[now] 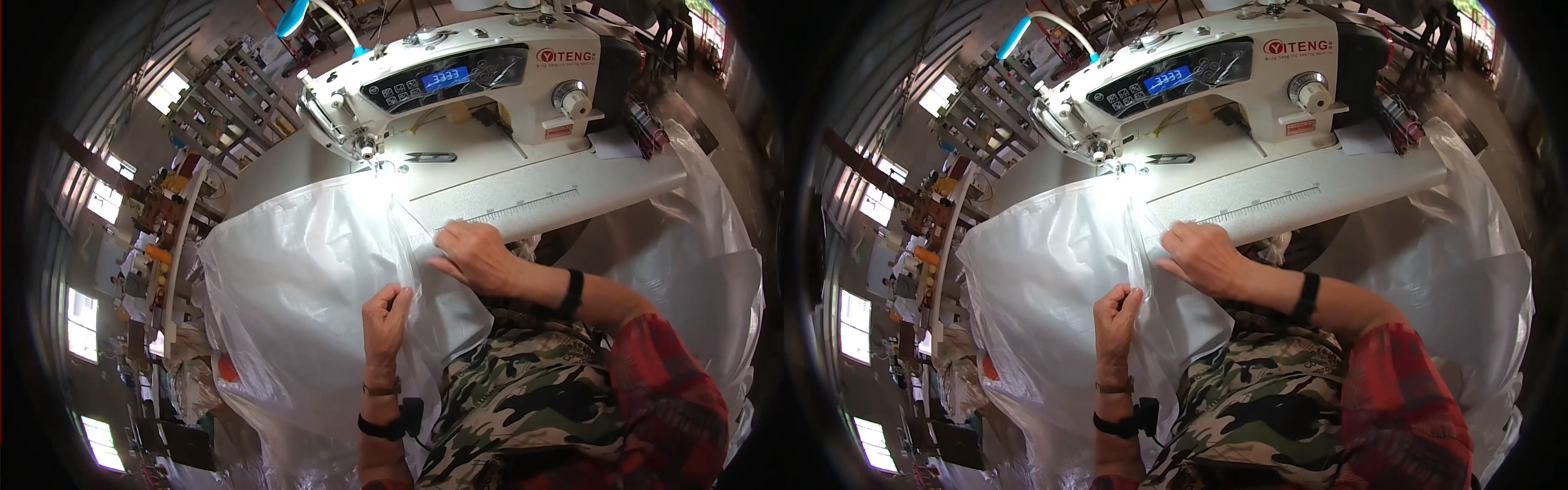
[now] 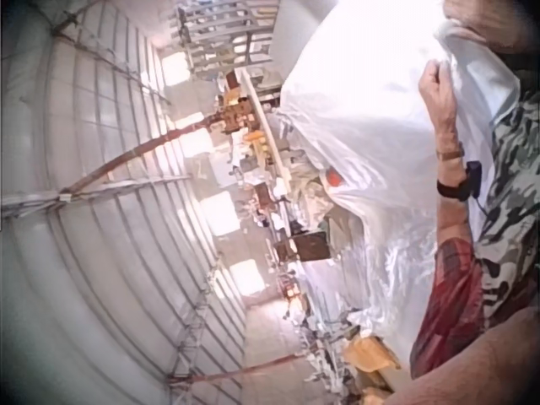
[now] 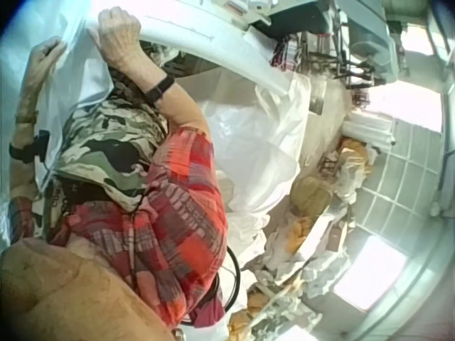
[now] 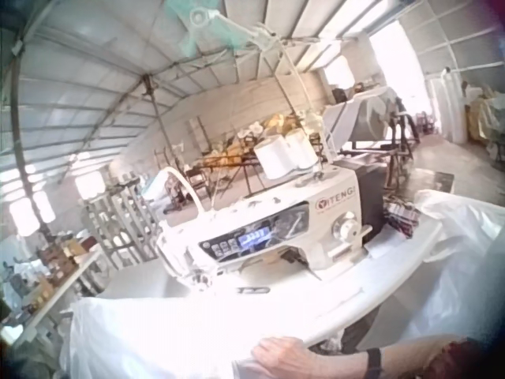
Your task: The recorder is using an industrial sewing machine to join or hem a large white plastic sheet.
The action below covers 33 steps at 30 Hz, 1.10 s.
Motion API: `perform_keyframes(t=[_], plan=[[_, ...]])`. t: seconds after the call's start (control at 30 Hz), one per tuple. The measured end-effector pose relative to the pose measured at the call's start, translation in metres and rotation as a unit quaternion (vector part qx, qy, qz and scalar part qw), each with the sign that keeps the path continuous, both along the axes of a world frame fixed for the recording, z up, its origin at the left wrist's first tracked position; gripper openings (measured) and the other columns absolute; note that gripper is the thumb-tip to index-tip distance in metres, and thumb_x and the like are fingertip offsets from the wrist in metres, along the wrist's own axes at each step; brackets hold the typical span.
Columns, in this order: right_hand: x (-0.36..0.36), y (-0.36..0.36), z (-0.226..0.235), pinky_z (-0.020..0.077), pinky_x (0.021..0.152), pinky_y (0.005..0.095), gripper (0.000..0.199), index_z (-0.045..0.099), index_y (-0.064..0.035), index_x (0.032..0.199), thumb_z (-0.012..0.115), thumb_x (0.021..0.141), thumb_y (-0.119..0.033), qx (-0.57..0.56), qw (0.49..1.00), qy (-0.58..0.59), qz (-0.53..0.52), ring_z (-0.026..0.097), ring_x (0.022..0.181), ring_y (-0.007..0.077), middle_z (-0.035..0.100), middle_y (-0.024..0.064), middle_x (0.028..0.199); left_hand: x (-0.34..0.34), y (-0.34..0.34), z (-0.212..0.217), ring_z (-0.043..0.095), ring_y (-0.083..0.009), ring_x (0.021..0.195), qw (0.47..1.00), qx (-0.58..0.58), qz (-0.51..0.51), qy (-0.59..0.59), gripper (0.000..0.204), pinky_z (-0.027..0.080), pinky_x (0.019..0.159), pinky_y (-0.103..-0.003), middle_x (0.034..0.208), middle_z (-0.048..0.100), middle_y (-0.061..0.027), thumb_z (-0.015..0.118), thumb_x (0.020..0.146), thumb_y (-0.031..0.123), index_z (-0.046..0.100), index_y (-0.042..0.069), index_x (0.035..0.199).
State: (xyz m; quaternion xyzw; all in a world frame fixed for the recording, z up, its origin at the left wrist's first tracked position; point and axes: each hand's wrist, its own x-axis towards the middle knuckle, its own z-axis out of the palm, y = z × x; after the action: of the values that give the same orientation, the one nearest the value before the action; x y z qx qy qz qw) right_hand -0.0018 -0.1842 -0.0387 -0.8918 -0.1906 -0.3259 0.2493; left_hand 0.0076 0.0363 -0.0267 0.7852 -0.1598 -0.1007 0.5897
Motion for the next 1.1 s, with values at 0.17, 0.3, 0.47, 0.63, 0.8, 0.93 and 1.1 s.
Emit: perform_keyframes(t=[0.17,0.3,0.47,0.63,0.8,0.93,1.1], plan=[[-0.035,0.002,-0.034,0.0493,0.061,0.0385,0.029,0.056,-0.0044,0.082,0.071,0.085,-0.030,-0.083,0.986,0.133,-0.064,0.062,0.069,0.0286,0.058,0.0114,0.074,0.000,0.002,-0.002,0.039,-0.0004,0.063,1.000,-0.018,0.004,0.003,0.017,0.030,0.055,-0.019,0.071,0.052,0.0084,0.061,0.096,0.012,0.066,0.000,0.085],[-0.034,0.004,-0.053,0.0501,0.063,0.0397,0.021,0.058,-0.0040,0.085,0.066,0.088,-0.023,-0.062,0.982,0.169,-0.051,0.063,0.073,0.0305,0.060,0.0133,0.077,-0.001,-0.001,0.003,0.040,-0.0003,0.063,0.999,-0.045,-0.001,0.023,0.018,0.031,0.056,-0.019,0.071,0.052,0.0085,0.061,0.097,0.013,0.064,0.001,0.084],[-0.036,0.021,-0.016,0.0471,0.068,0.0467,0.020,0.055,-0.0036,0.095,0.054,0.096,-0.023,0.208,0.935,0.263,0.114,0.060,0.077,0.0411,0.060,0.0194,0.079,0.001,0.001,0.006,0.042,-0.0013,0.066,0.999,-0.037,-0.014,0.018,0.018,0.034,0.056,-0.020,0.072,0.053,0.0069,0.060,0.097,0.012,0.064,-0.002,0.085],[-0.027,0.031,0.009,0.0456,0.068,0.0487,0.022,0.055,-0.0039,0.097,0.051,0.099,-0.026,0.163,0.934,0.278,0.155,0.059,0.076,0.0432,0.059,0.0219,0.076,0.005,0.000,0.016,0.046,-0.0009,0.068,0.999,-0.037,-0.035,0.016,0.017,0.038,0.060,-0.019,0.076,0.058,0.0064,0.060,0.098,0.012,0.064,-0.001,0.088],[-0.026,0.035,0.026,0.0478,0.070,0.0480,0.022,0.057,-0.0050,0.099,0.054,0.097,-0.027,0.126,0.940,0.253,0.191,0.062,0.079,0.0420,0.063,0.0203,0.078,0.008,0.000,0.016,0.044,-0.0058,0.064,0.996,0.028,-0.046,-0.065,0.014,0.038,0.057,-0.024,0.069,0.056,-0.0006,0.060,0.094,0.008,0.060,-0.005,0.088],[-0.026,0.038,0.025,0.0493,0.068,0.0481,0.022,0.058,-0.0037,0.098,0.055,0.096,-0.026,0.057,0.943,0.261,0.197,0.064,0.077,0.0408,0.065,0.0191,0.077,0.011,0.004,0.013,0.044,-0.0092,0.062,0.984,0.101,-0.056,-0.139,0.011,0.039,0.056,-0.028,0.066,0.053,-0.0081,0.059,0.091,0.004,0.058,-0.006,0.086],[-0.031,0.044,0.008,0.0483,0.061,0.0439,0.018,0.054,-0.0038,0.083,0.059,0.091,-0.020,0.012,0.960,0.156,0.233,0.063,0.070,0.0376,0.062,0.0156,0.071,0.006,0.003,0.018,0.046,-0.0105,0.063,0.982,0.114,-0.064,-0.136,0.010,0.042,0.057,-0.029,0.067,0.052,-0.0108,0.054,0.091,0.001,0.058,-0.006,0.087]])
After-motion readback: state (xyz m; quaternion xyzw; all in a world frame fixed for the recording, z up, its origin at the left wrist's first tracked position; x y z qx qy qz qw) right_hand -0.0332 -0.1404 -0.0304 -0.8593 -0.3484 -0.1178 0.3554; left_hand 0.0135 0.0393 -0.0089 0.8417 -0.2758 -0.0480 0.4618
